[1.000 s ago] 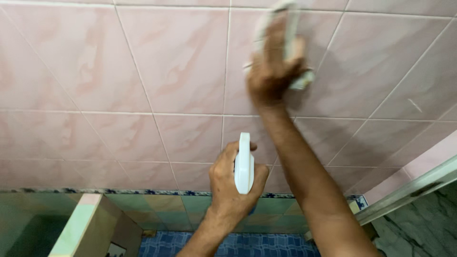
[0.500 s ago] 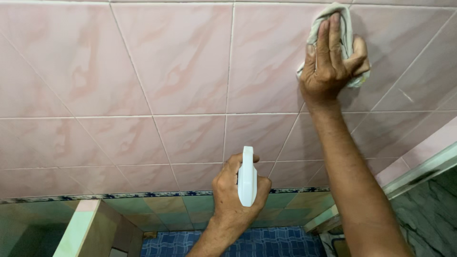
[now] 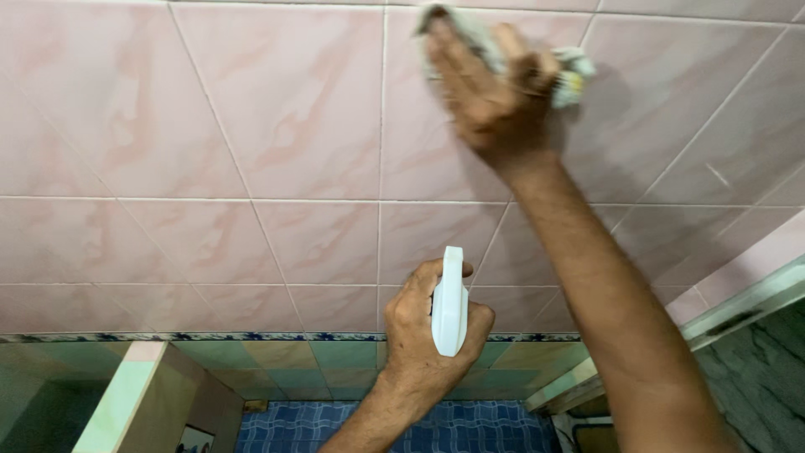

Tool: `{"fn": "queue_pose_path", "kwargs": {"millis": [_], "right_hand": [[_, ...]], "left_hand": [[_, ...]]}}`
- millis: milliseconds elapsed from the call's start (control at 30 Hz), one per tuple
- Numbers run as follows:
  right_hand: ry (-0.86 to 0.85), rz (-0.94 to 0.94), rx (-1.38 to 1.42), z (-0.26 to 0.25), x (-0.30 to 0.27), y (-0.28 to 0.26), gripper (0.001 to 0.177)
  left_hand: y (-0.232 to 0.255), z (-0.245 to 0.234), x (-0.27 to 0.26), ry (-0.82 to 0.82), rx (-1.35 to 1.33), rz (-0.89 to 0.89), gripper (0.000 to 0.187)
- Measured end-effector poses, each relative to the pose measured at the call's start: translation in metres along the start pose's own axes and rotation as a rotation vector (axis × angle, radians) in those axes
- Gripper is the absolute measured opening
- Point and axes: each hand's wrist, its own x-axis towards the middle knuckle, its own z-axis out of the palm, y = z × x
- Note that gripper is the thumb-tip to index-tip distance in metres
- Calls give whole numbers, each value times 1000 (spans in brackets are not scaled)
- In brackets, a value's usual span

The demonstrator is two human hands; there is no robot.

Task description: The person sprays a cleaning solution onto pink ceiling tiles and wipes them with a cloth. The person moves across the ceiling area, repeatedly spraying and wiping to clean the surface.

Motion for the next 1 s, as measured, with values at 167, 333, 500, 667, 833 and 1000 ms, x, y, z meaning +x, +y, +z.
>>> {"fn": "queue_pose_path", "kwargs": {"millis": [167, 333, 500, 667, 833, 1000], "right_hand": [[48, 228, 86, -6, -50, 54, 37], [89, 337, 166, -6, -46, 38, 42], [126, 183, 143, 5, 9, -21, 34], [208, 110, 332, 8, 43, -39, 35], [132, 59, 99, 2, -6, 12, 35], [164, 161, 195, -13, -45, 66, 33]], "left_hand": [[0, 9, -4, -28, -28, 16, 36], [0, 15, -6, 25, 8, 35, 39], [4, 23, -6, 58, 40, 8, 37], [8, 38, -4, 48, 15, -35, 36], [10, 50, -1, 75, 26, -9, 35], [11, 54, -2, 61, 44, -31, 35]]}}
